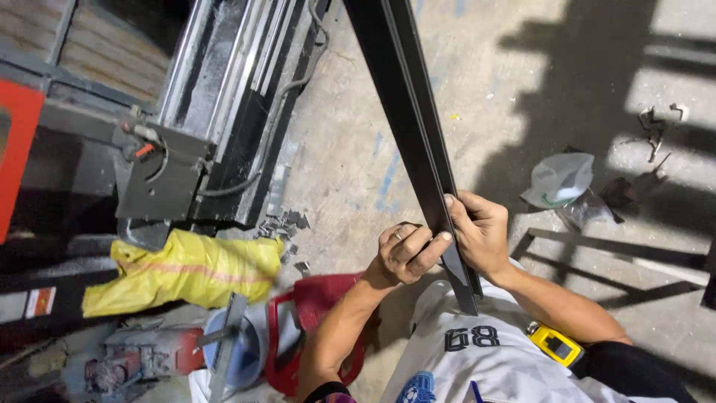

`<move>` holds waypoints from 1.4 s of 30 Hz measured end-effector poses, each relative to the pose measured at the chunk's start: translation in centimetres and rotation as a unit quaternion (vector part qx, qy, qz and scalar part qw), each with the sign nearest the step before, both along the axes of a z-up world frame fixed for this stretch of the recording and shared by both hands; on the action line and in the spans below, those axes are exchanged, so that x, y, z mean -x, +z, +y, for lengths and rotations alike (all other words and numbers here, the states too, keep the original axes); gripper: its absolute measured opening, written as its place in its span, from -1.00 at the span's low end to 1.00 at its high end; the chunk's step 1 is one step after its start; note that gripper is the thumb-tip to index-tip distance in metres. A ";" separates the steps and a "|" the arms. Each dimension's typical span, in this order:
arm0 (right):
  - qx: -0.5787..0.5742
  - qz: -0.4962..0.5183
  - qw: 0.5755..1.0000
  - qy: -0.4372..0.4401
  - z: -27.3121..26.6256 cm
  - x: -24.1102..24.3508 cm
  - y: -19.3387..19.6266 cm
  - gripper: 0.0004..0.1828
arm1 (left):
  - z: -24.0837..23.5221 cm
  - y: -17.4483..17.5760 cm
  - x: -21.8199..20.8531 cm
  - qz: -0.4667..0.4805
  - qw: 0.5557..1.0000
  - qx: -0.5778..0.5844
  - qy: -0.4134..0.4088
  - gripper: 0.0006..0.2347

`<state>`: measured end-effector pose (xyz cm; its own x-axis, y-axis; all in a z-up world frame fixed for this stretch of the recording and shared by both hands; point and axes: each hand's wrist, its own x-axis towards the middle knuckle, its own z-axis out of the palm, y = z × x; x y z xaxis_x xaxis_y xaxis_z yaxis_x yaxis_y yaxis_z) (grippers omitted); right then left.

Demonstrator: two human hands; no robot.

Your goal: Handling and inspecting long metal extrusions in a fabrication workshop, including lifting, rotating, and moving the pieces.

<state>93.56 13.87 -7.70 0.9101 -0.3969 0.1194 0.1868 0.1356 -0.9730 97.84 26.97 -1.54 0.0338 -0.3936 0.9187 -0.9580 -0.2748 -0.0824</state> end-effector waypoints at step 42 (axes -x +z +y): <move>0.081 -0.006 0.930 -0.357 -23.7 -57.2 -1.3 -0.80 | -26.6 3.1 -61.3 -0.056 0.988 -0.093 -0.109 -0.90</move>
